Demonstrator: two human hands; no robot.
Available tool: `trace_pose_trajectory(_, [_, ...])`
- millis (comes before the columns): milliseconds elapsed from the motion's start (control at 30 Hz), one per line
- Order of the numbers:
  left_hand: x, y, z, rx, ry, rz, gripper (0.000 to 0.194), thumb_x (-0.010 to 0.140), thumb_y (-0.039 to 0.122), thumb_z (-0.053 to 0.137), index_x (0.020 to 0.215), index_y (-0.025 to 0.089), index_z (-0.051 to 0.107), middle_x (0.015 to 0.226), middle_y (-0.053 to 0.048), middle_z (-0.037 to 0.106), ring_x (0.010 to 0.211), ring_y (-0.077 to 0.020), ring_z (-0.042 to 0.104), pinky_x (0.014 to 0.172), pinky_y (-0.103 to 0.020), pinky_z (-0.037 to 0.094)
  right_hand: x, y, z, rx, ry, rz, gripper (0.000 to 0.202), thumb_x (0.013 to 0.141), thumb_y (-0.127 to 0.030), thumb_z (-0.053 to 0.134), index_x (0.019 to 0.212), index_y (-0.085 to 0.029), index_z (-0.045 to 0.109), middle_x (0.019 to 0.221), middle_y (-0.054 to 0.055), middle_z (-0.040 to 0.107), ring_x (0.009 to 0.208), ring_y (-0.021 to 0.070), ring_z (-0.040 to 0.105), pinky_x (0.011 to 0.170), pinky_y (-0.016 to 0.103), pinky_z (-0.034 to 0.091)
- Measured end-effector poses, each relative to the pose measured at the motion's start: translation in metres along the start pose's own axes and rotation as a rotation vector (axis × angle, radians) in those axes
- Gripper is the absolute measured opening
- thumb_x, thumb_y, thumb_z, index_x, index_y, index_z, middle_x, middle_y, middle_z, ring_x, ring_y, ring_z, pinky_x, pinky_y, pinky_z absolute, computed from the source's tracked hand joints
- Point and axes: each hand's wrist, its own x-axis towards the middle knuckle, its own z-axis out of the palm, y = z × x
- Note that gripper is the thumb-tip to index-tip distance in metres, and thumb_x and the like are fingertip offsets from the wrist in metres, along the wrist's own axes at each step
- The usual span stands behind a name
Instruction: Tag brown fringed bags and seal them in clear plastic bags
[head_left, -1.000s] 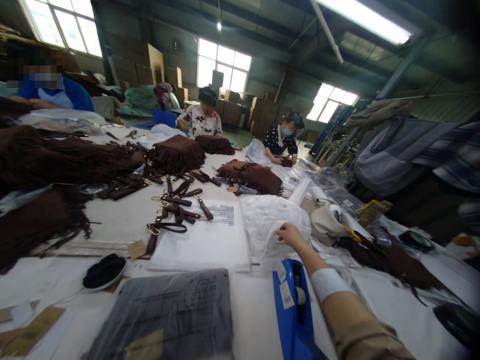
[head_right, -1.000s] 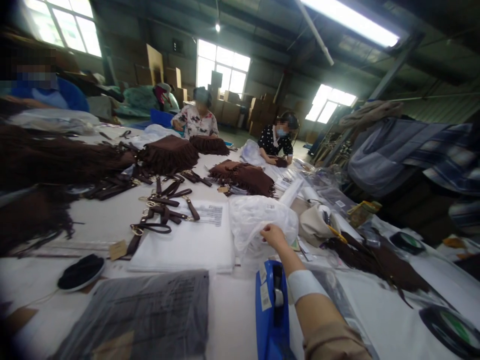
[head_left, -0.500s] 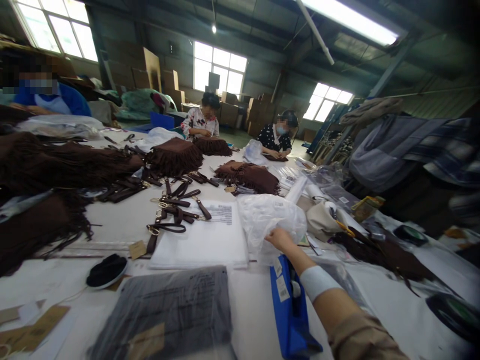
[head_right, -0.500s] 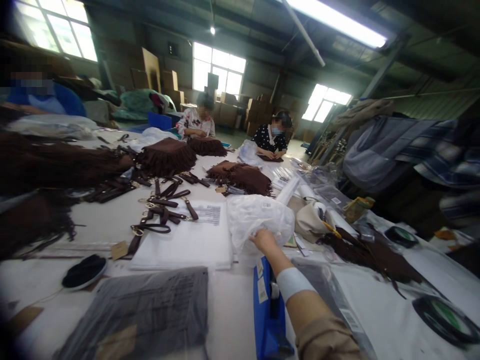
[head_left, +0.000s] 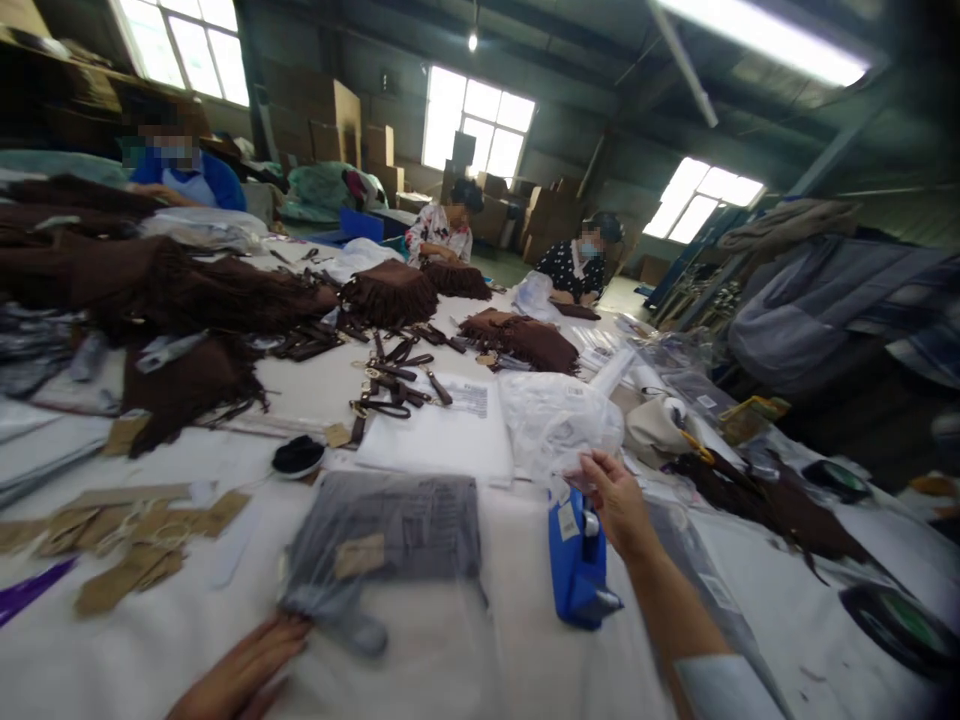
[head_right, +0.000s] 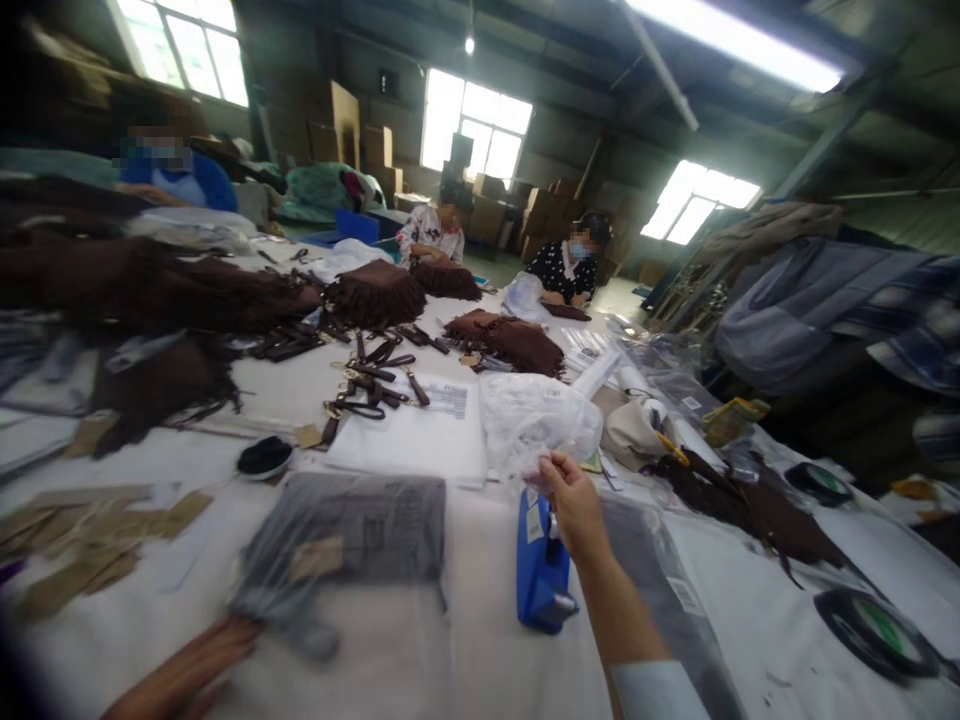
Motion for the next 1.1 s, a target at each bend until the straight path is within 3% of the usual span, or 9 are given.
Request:
trace_pose_trajectory(100, [-0.003,0.029,-0.020,-0.248,-0.080,-0.229,0.032,0.086,0.037,0.055,0.116,0.030,0.063,0.114,0.003,0.067,0.104,-0.0186,0.063,0.091,-0.027,0.052,-0.069,-0.010,0.031,-0.013,-0.217,0.117,0.036,0.074,-0.050,0.067,0.094,-0.020,0.062,0.067,-0.004,0.058,0.053,0.0087,0.053,0.049,0.020,0.047])
trace_pose_trajectory(233, [0.038,0.086,-0.034,-0.691,-0.126,-0.388,0.037,0.091,0.040,0.049,0.118,0.018,0.060,0.107,-0.007,0.069,0.105,-0.0209,0.061,0.100,-0.035,0.043,-0.150,-0.016,0.089,-0.143,-0.484,0.147,0.033,0.078,-0.049,0.062,0.089,-0.018,0.066,0.063,-0.003,0.058,0.047,0.0080,0.049,0.041,0.019,0.042])
trace_pose_trajectory(333, [0.062,0.118,-0.017,-1.066,-0.379,-0.368,0.049,0.085,0.051,0.055,0.119,0.015,0.057,0.108,-0.009,0.067,0.101,-0.0210,0.061,0.090,-0.033,0.047,-0.187,-0.013,0.122,-0.251,-0.511,0.024,0.031,0.083,-0.048,0.056,0.092,-0.020,0.067,0.059,-0.003,0.058,0.046,0.0091,0.053,0.044,0.020,0.044])
trace_pose_trajectory(433, [0.058,0.133,0.009,-1.266,-0.520,-0.477,0.048,0.073,0.053,0.068,0.094,0.011,0.063,0.090,-0.009,0.068,0.085,-0.0195,0.064,0.076,-0.029,0.049,-0.200,-0.004,0.132,-0.396,-0.398,-0.165,0.027,0.085,-0.045,0.055,0.097,-0.024,0.067,0.067,-0.002,0.064,0.050,0.0099,0.058,0.054,0.022,0.048])
trace_pose_trajectory(500, [0.048,0.134,0.022,-1.296,-0.506,-0.566,0.042,0.068,0.049,0.073,0.080,0.011,0.060,0.077,-0.006,0.067,0.075,-0.0172,0.063,0.071,-0.027,0.047,-0.202,0.004,0.130,-0.387,-0.328,-0.155,0.030,0.084,-0.045,0.056,0.104,-0.025,0.065,0.069,-0.001,0.065,0.056,0.0116,0.060,0.058,0.023,0.049])
trace_pose_trajectory(633, [0.034,0.125,0.024,-1.216,-0.367,-0.615,0.034,0.073,0.044,0.070,0.075,0.013,0.056,0.072,-0.004,0.066,0.070,-0.0151,0.061,0.069,-0.025,0.045,-0.208,0.027,0.128,-0.017,-0.365,0.126,0.055,0.082,-0.049,0.057,0.129,-0.022,0.045,0.080,0.001,0.067,0.071,0.0163,0.064,0.066,0.028,0.051])
trace_pose_trajectory(733, [0.029,0.122,0.018,-1.038,-0.325,-0.552,0.025,0.076,0.036,0.067,0.075,0.013,0.058,0.069,-0.001,0.064,0.065,-0.0127,0.058,0.064,-0.022,0.043,-0.219,0.045,0.136,0.118,-0.317,0.254,0.042,0.079,-0.048,0.061,0.109,-0.019,0.058,0.088,0.004,0.067,0.079,0.0180,0.063,0.070,0.029,0.050])
trace_pose_trajectory(933, [0.023,0.117,0.004,-0.715,-0.268,-0.296,0.014,0.083,0.029,0.062,0.080,0.015,0.062,0.074,-0.001,0.063,0.071,-0.0125,0.058,0.071,-0.022,0.045,-0.226,0.054,0.146,0.030,-0.112,0.229,0.035,0.081,-0.052,0.056,0.089,-0.019,0.061,0.070,-0.001,0.058,0.063,0.0132,0.052,0.057,0.023,0.043])
trace_pose_trajectory(1100, [0.018,0.071,-0.011,-0.307,-0.275,0.166,0.040,0.082,0.041,0.064,0.113,0.016,0.059,0.110,-0.012,0.063,0.108,-0.0251,0.053,0.096,-0.038,0.042,-0.229,0.046,0.137,0.075,-0.152,0.302,0.031,0.081,-0.050,0.056,0.094,-0.023,0.059,0.065,-0.003,0.055,0.052,0.0125,0.047,0.047,0.023,0.037])
